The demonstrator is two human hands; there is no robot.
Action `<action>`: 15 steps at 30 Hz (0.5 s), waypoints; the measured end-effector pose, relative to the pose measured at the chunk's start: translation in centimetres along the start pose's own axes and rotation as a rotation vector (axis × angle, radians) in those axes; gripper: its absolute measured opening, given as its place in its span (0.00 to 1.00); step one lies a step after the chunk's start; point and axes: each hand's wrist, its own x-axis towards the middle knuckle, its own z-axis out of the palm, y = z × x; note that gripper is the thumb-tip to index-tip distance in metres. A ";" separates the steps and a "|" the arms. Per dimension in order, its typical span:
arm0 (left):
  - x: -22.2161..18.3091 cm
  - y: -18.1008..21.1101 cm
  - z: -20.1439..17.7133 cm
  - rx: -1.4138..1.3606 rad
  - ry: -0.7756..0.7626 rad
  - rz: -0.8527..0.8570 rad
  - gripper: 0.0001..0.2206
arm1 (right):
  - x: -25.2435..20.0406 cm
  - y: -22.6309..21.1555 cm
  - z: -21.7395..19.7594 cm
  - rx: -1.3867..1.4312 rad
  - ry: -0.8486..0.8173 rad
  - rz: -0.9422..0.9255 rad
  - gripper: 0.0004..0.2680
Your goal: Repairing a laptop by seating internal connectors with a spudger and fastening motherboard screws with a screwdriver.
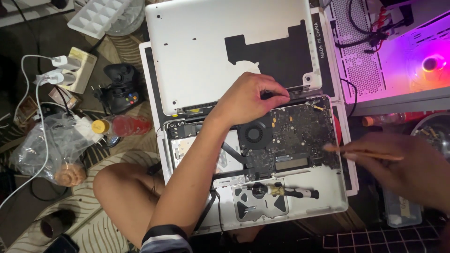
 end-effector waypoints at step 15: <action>-0.2 -0.1 -0.2 0.058 0.014 0.115 0.04 | 1.9 -1.3 -0.4 -0.033 -0.171 0.207 0.16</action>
